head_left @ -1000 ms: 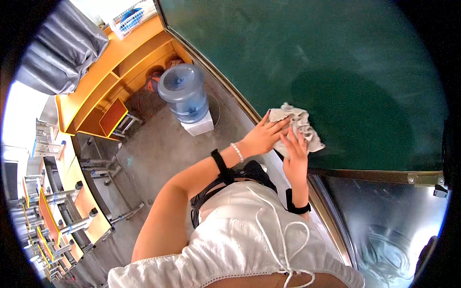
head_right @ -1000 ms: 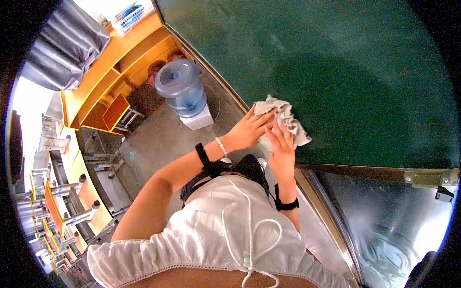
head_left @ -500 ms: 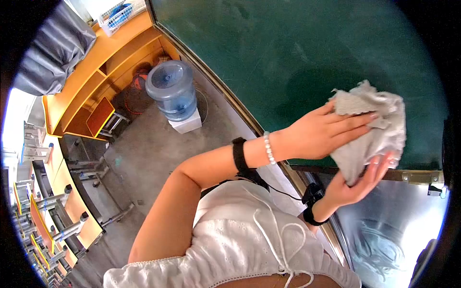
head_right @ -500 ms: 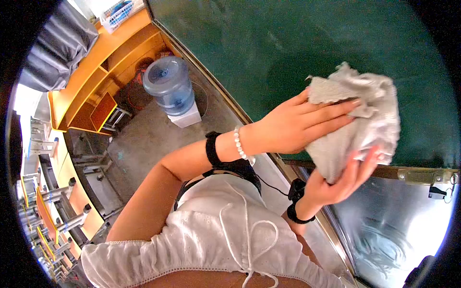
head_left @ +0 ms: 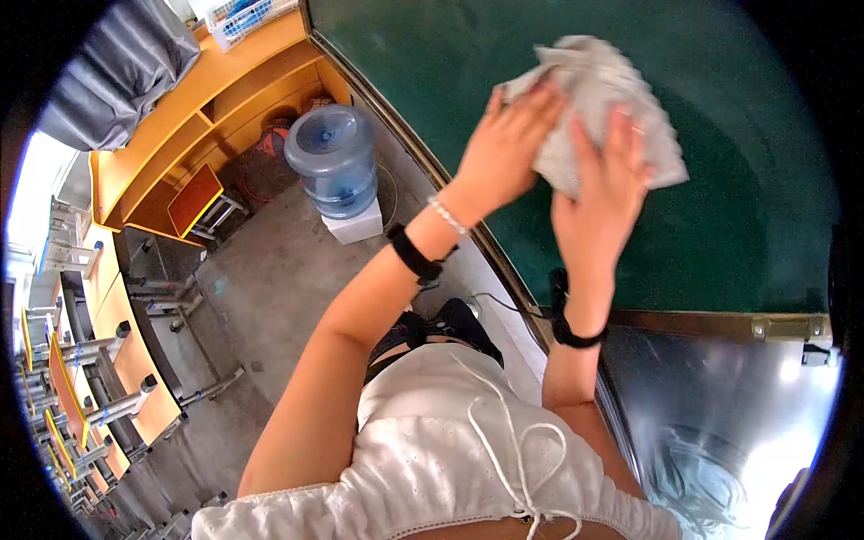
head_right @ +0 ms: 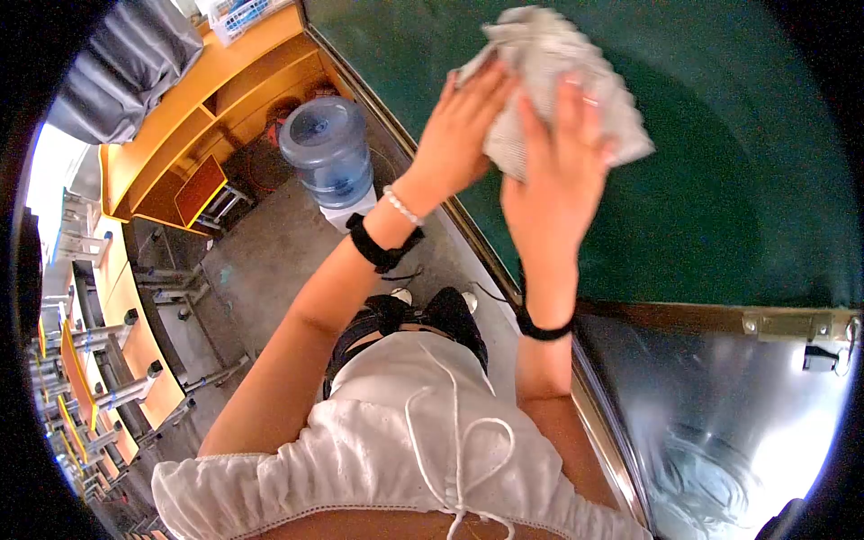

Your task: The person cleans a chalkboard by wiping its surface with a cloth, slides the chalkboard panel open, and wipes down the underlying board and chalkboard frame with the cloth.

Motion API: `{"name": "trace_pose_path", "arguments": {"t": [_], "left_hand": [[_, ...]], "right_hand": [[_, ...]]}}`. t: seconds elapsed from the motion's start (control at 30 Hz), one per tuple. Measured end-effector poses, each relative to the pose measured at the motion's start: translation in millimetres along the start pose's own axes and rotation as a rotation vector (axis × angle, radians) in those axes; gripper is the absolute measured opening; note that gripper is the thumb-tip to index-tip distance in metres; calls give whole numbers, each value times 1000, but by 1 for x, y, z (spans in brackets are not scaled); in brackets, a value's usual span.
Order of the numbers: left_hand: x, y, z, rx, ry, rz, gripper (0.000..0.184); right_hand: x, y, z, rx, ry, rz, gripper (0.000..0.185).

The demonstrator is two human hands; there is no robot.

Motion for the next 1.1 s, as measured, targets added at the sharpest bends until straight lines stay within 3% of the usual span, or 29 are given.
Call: {"name": "trace_pose_path", "arguments": {"t": [0.07,0.23,0.37,0.63,0.73,0.83,0.93,0.97,1.07,1.1], "left_hand": [[27,-28,-13,4,-3,77,80],[119,-69,-56,138,-274,265,70],[164,-63,-71,225,-498,134,61],[197,-12,-97,511,-748,218,59],[201,3,-103,521,-970,289,52],[183,19,-87,410,-995,108,44],[158,28,-63,372,-1145,39,37],[147,25,-51,436,-956,-5,31],[110,-8,-22,575,-830,192,30],[107,-29,-17,559,-757,271,32]], "right_hand": [[6,-15,-33,-61,-76,63,55],[59,-35,-112,-241,-298,70,45],[117,-24,-137,-385,-488,24,53],[168,4,-112,-493,-579,-183,53],[179,15,-100,-565,-614,-262,52],[181,22,-82,-711,-612,-451,40],[195,25,-85,-721,-967,-559,27],[201,24,-89,-774,-1044,-536,22],[234,31,-104,-1084,-1100,-809,30],[228,25,-98,-1298,-1034,-974,41]]}}
Point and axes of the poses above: each hand's wrist, its own x-axis away from the middle knuckle, its own z-axis out of the back of the hand, y = z × x, the point moved 9 cm from there along -x, towards the middle knuckle, and after that the axes turned 2 degrees about y, right-handed, at the moved point
